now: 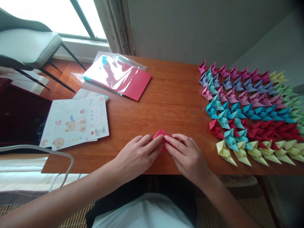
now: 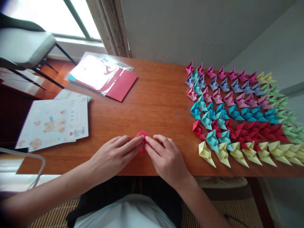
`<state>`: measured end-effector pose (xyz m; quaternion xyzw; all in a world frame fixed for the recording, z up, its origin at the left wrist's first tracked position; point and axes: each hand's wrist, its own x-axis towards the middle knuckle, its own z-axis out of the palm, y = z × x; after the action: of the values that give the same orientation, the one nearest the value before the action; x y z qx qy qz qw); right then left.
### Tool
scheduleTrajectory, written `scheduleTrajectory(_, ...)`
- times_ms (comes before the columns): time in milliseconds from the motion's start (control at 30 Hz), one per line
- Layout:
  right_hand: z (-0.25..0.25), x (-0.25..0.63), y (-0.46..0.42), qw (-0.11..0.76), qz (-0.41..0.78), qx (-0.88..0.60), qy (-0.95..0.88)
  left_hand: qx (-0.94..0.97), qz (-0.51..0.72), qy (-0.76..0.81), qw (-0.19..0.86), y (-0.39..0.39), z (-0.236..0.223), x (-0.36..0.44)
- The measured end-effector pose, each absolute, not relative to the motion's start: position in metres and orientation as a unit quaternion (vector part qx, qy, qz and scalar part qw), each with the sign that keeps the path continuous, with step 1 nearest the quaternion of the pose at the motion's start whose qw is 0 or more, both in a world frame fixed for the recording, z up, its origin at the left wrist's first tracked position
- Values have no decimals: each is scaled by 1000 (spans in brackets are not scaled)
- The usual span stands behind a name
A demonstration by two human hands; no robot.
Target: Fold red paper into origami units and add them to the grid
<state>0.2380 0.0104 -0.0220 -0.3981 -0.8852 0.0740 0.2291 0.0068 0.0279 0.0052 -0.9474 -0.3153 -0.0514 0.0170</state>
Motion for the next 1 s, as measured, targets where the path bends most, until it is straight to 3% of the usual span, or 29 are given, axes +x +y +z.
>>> scheduleTrajectory(333, -23, 239, 11, 226, 85, -399, -885, -948, -48, -312, 33, 26, 4, 6)
scheduleTrajectory(633, -3, 228, 39, 319, 261, -518, -749, -949, -44, -310, 43, 24, 5, 7)
scheduleTrajectory(833, 5, 211, 77, 163, 258, -553, -775, -949, -39, -310, 49, 24, 3, 6)
scheduleTrajectory(1000, 9, 208, 87, 121, 286, -569, -761, -950, -45, -304, 50, 24, 2, 5)
